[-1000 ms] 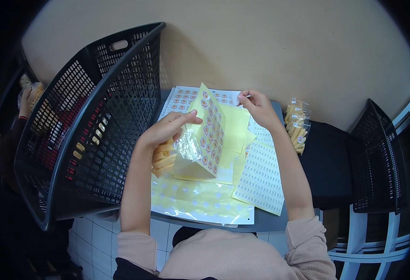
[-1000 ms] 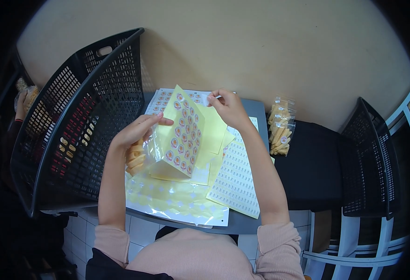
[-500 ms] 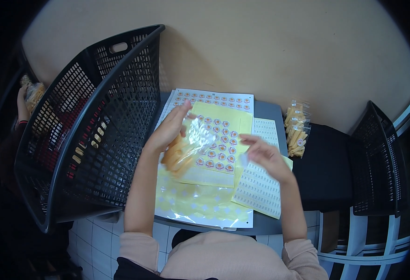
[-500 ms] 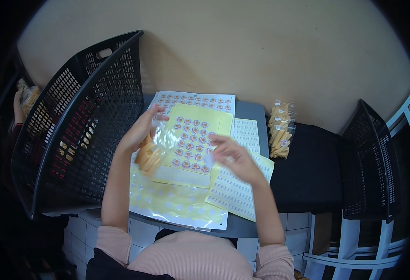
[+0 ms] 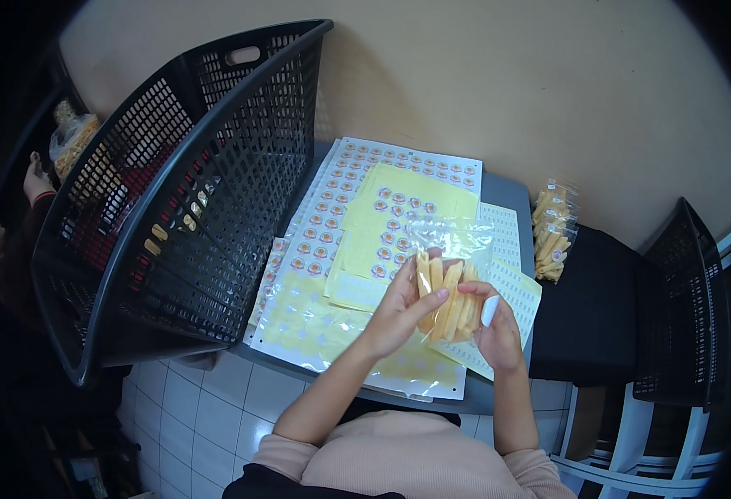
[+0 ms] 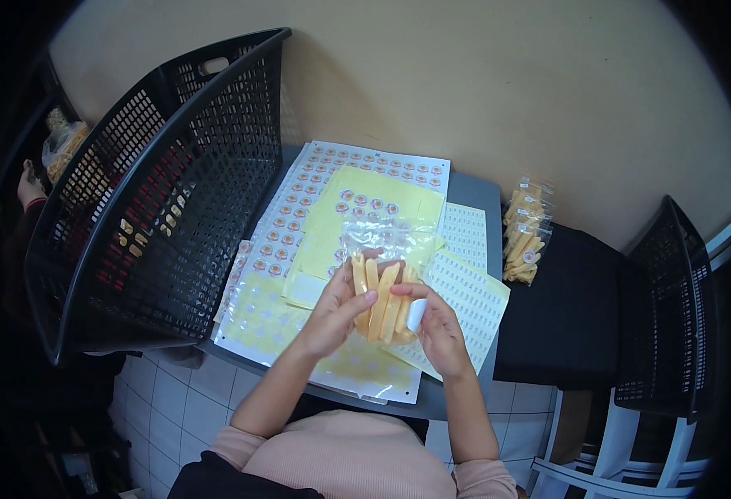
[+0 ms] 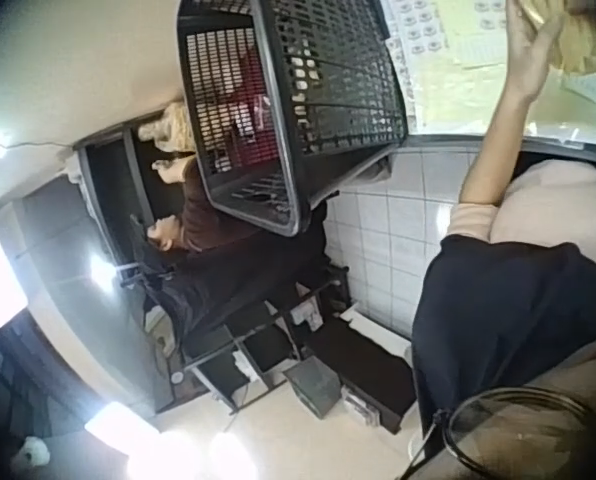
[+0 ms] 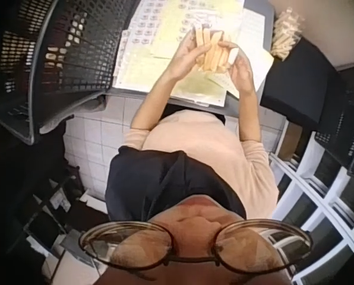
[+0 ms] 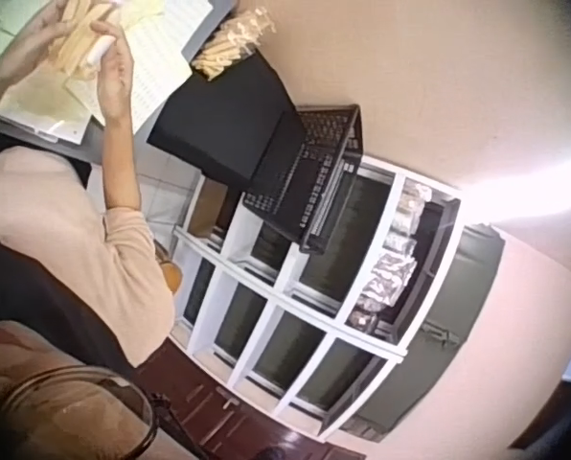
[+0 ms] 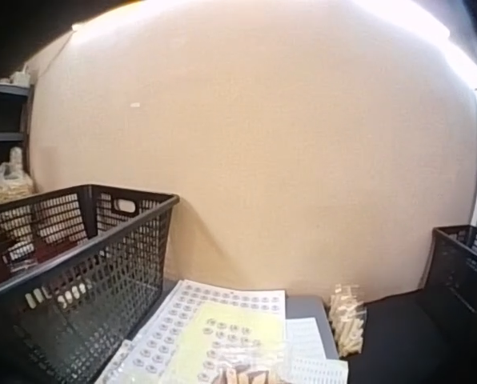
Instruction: Sealing small plastic snack bags by pressing the zip-lock and then applying circular stickers as labels.
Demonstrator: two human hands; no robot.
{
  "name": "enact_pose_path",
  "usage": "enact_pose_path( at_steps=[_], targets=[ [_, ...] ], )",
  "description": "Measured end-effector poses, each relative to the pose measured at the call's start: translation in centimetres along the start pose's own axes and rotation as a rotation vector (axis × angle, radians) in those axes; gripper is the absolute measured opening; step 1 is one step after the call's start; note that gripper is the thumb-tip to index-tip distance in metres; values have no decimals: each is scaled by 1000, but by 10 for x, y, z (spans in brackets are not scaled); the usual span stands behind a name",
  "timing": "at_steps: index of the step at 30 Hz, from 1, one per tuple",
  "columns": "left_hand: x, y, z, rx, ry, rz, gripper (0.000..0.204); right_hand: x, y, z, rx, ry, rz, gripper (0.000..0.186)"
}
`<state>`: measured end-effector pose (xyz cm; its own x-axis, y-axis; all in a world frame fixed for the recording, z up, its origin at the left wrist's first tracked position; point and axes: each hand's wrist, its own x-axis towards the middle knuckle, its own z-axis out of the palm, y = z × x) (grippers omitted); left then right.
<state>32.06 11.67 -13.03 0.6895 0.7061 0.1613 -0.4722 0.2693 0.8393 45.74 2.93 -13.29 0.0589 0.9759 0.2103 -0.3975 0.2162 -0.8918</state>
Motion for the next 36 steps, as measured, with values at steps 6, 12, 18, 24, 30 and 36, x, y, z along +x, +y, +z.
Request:
enact_pose_path(
  at_steps=[6, 12, 18, 24, 30, 36],
  targets=[
    [-19, -5, -4, -87, 132, 19, 41, 7, 3, 20, -461, 208, -147, 28],
    [-28, 4, 0, 132, 190, 123, 40, 10, -2, 38, -875, 578, -538, 11],
    [-35, 13, 6, 239, 202, 241, 40, 6, -14, 51, -1573, 396, -1060, 17],
    [-35, 23, 4, 209, 234, 260, 41, 12, -26, 53, -1663, 219, -1108, 18],
    [-43, 15, -11, 889, 331, 745, 44, 13, -26, 71, -1054, 373, -740, 10],
    [-34, 3, -9, 973, 459, 962, 40, 15, -14, 82, -306, 400, -311, 11]
  ],
)
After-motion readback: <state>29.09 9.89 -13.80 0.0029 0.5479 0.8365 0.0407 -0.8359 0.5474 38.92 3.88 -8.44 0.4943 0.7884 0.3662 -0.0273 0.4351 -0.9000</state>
